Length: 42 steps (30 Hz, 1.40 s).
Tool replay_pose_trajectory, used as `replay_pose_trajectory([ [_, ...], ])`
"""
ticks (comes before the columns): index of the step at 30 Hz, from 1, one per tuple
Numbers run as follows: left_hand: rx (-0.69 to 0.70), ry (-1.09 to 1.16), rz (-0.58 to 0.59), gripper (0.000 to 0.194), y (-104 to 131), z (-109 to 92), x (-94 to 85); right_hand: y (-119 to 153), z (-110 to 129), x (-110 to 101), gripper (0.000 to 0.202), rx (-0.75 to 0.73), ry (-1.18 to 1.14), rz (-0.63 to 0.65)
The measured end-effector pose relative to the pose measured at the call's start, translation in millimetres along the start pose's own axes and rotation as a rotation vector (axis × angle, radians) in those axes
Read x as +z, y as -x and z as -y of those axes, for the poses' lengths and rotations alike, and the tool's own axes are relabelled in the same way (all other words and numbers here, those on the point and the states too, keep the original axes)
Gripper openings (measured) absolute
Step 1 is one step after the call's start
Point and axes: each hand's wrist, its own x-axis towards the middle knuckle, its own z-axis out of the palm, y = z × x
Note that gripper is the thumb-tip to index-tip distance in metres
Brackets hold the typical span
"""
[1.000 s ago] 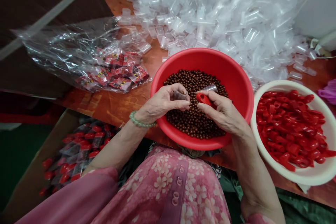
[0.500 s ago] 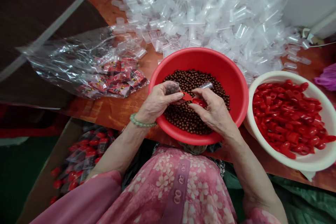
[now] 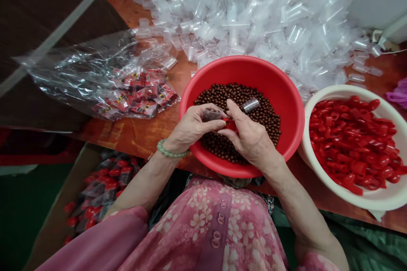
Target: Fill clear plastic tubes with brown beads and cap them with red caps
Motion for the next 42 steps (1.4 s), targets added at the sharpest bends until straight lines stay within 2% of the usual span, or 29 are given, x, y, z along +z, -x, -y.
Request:
replay_pose_trajectory([
  [2, -0.016, -0.018, -0.001, 0.035, -0.1, 0.6, 0.1, -0.1, 2.0, 2.2, 0.073, 0.017, -0.016, 0.067],
  [4, -0.014, 0.025, -0.021, 0.037, -0.2, 0.7, 0.3, 0.0, 3.7, 2.8, 0.075, 0.027, -0.035, 0.080],
  [6, -0.022, 0.083, -0.036, 0.040, -0.4, 0.0, 0.5, 0.9, 4.1, 2.7, 0.068, 0.053, -0.062, 0.032],
  [9, -0.050, 0.127, -0.019, 0.045, -0.6, -1.7, 0.7, 4.0, 2.1, 3.2, 0.055, 0.171, -0.139, -0.075],
  [12, -0.061, 0.145, -0.016, 0.048, -1.2, -2.9, 0.8, 7.3, -0.6, 5.1, 0.057, 0.266, -0.247, -0.154],
  [14, -0.064, 0.159, -0.030, 0.049, -1.8, -3.4, 0.6, 8.1, -2.1, 5.8, 0.050, 0.253, -0.210, -0.209],
  [17, -0.056, 0.158, -0.030, 0.047, -2.7, -3.5, -0.3, 6.3, -3.0, 6.3, 0.036, 0.067, 0.064, -0.244],
  [20, -0.029, 0.128, -0.013, 0.040, -3.4, -1.7, -2.0, 2.4, -1.6, 8.3, 0.046, -0.156, 0.276, -0.174],
  [22, -0.021, 0.150, 0.012, 0.037, -3.7, 0.4, -3.0, 0.0, -0.2, 10.5, 0.055, -0.199, 0.318, -0.107],
  [28, -0.081, 0.312, 0.090, 0.040, -4.3, 3.8, -3.4, -2.9, -0.1, 11.8, 0.062, -0.127, 0.379, 0.008],
  [33, -0.058, 0.236, 0.066, 0.025, -4.9, 5.1, -4.0, -1.3, 0.7, 14.4, 0.062, -0.132, 0.450, 0.077],
  [36, -0.089, 0.177, 0.100, 0.020, -5.3, 6.0, -5.0, -0.2, 1.6, 15.2, 0.060, -0.146, 0.495, 0.145],
  [39, -0.089, 0.252, 0.152, 0.024, -5.1, 4.6, -5.0, -1.2, -0.2, 9.6, 0.054, -0.129, 0.371, 0.109],
  [42, -0.081, 0.373, 0.153, 0.033, -3.7, 2.4, -4.0, -4.0, -4.3, -1.9, 0.043, 0.060, 0.143, 0.057],
])
